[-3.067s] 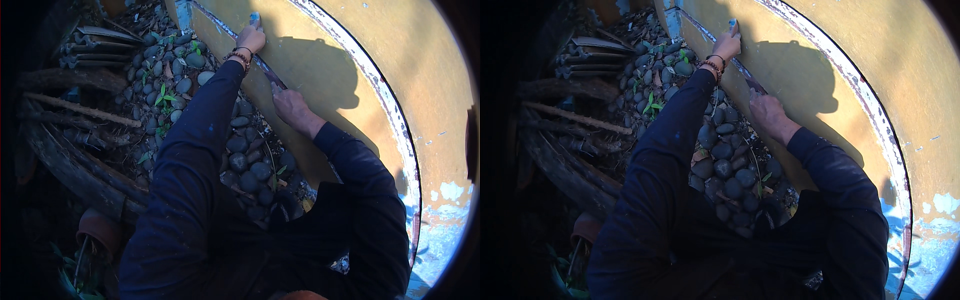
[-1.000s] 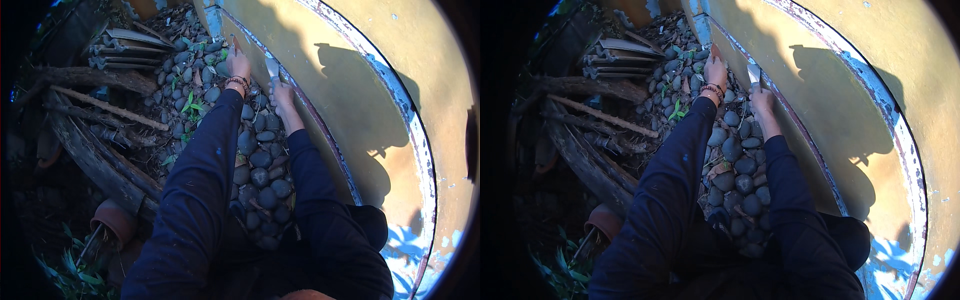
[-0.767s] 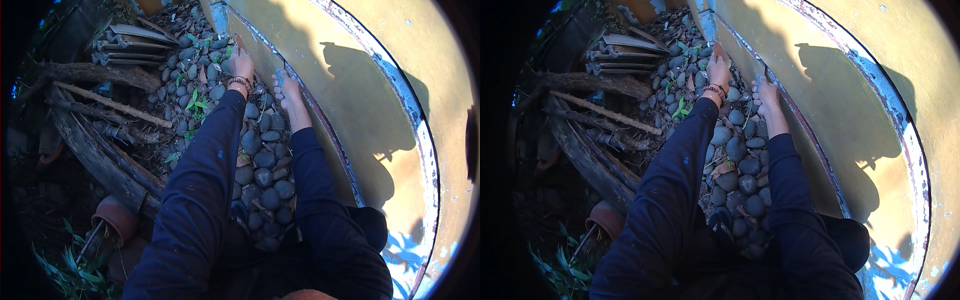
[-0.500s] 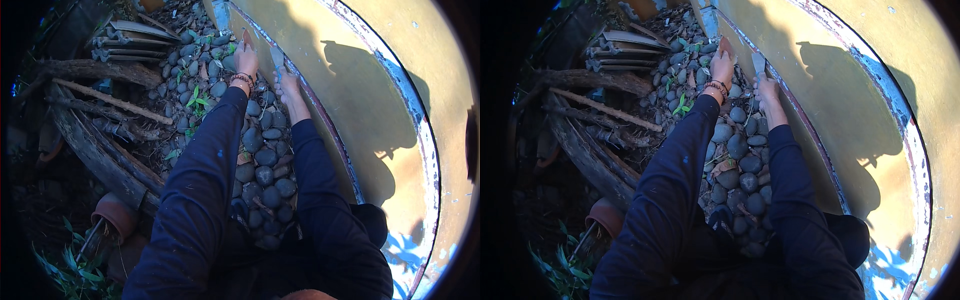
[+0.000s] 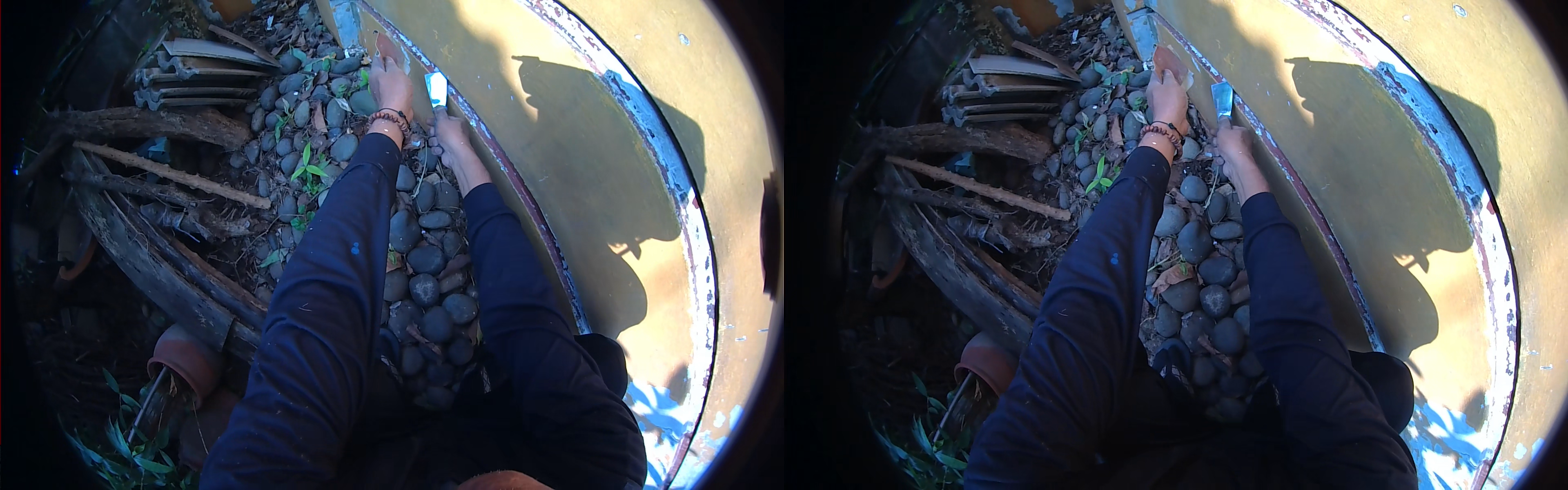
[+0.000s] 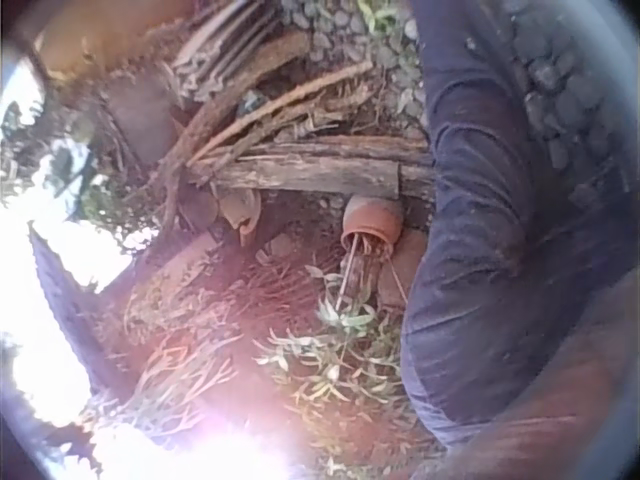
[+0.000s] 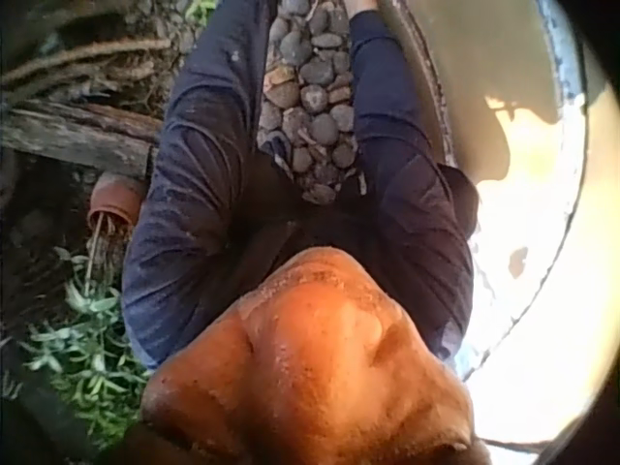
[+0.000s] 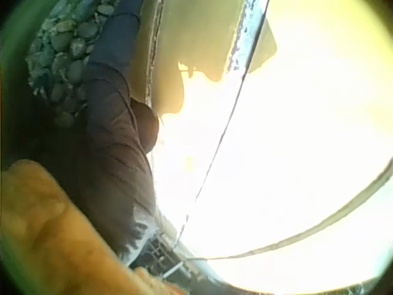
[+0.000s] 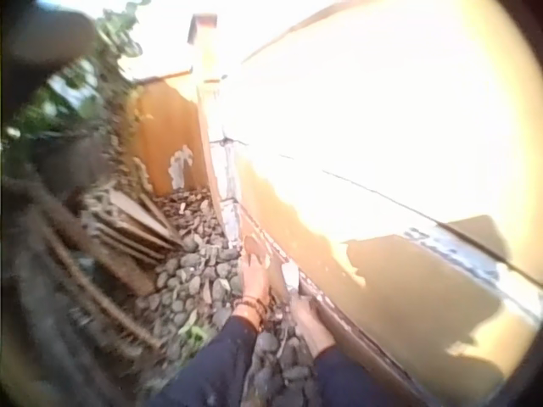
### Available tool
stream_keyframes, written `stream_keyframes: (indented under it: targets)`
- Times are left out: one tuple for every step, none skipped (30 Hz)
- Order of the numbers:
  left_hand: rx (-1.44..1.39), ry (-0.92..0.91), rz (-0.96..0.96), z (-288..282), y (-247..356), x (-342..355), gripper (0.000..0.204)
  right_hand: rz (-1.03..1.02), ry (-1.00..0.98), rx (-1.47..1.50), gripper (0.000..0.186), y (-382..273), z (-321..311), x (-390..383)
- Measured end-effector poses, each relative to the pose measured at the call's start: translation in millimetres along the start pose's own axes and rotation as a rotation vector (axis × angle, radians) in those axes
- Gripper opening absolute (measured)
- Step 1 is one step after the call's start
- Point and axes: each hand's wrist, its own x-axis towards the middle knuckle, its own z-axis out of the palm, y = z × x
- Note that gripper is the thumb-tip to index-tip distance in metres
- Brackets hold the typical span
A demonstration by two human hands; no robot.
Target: Scraping and sanding an outdoor wall to prepare it for painting.
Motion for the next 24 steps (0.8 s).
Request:
stream_keyframes:
  targets:
    - [-0.053,0.02,-0.018,-0.6,1.0,0.4,0.036,0.032,-0.037,-0.016,0.039,-0.4,1.0,-3.4]
    - [-0.058,0.059,0.021,-1.8,2.5,0.6,0.036,0.087,-0.061,-0.033,0.039,-0.6,2.3,-7.3]
    - [-0.015,0.04,0.008,-3.7,4.5,0.7,0.036,0.077,-0.006,-0.13,0.035,-0.9,3.7,-11.6]
    - [0.017,0.012,-0.003,-6.4,6.9,0.8,0.037,0.074,-0.091,-0.107,0.035,-1.6,5.2,-15.9]
    - [-0.013,-0.011,-0.004,-9.9,9.8,1.1,0.038,-0.238,0.158,-0.639,0.032,-2.8,6.6,-20.2]
    - [-0.008,-0.002,-0.002,-14.3,13.1,1.3,0.038,-0.493,0.375,-1.183,0.029,-5.2,7.7,-24.3]
    - [0.034,0.027,0.031,-19.5,16.5,1.5,0.038,-0.471,0.283,-1.171,0.034,-8.6,8.5,-27.8]
    - [0.077,0.029,0.045,-25.3,19.7,1.5,0.038,-0.506,0.283,-1.156,0.034,-13.3,9.0,-30.3]
    - [0.083,0.065,0.051,-31.4,22.8,1.3,0.038,-0.654,0.338,-1.256,0.036,-19.2,9.3,-31.7]
    - [0.101,0.048,0.059,-37.1,25.6,0.9,0.038,-0.821,0.412,-1.351,0.037,-26.0,9.4,-31.9]
    - [0.118,0.042,0.051,-42.0,27.9,0.4,0.039,-0.889,0.46,-1.46,0.038,-33.4,9.6,-30.5]
    - [0.117,0.026,0.072,-45.7,29.7,-0.1,0.039,-0.837,0.44,-1.473,0.038,-40.8,9.9,-27.7]
    - [0.113,0.041,0.065,-48.3,31.0,-0.8,0.039,-0.832,0.395,-1.534,0.037,-47.7,10.5,-23.8]
    - [0.101,0.071,0.058,-49.9,32.0,-1.5,0.039,-0.812,0.36,-1.599,0.036,-53.8,11.5,-19.3]
    - [0.103,0.067,0.083,-50.7,32.7,-2.2,0.039,-0.842,0.351,-1.591,0.036,-59.0,13.1,-14.4]
    - [0.105,0.069,0.088,-50.9,33.4,-2.8,0.039,-0.911,0.312,-1.644,0.033,-63.3,15.3,-9.4]
    - [0.09,0.071,0.065,-50.6,33.9,-3.1,0.039,-0.944,0.273,-1.721,0.031,-66.3,18.1,-4.6]
    - [0.074,0.058,0.031,-49.9,34.1,-2.9,0.039,-0.977,0.274,-1.696,0.031,-68.2,21.3,-0.2]
    - [0.08,0.062,0.03,-48.9,34.3,-2.2,0.039,-0.952,0.297,-1.743,0.03,-69.0,24.9,3.3]
    - [0.078,0.062,0.055,-47.8,34.7,-1.2,0.04,-0.924,0.349,-1.783,0.028,-68.7,28.3,5.0]
    - [0.074,0.034,0.068,-47.0,35.1,-0.4,0.041,-0.966,0.353,-1.77,0.028,-66.6,31.2,4.7]
    - [0.073,0.073,0.086,-46.5,35.3,0.2,0.041,-0.96,0.344,-1.765,0.025,-63.0,33.3,2.0]
    - [0.147,0.056,0.079,-46.1,35.5,0.9,0.041,-0.902,0.332,-1.77,0.022,-58.3,34.3,-2.6]
    - [0.205,0.051,0.076,-45.6,35.5,1.6,0.042,-0.939,0.335,-1.763,0.022,-53.2,33.9,-9.3]
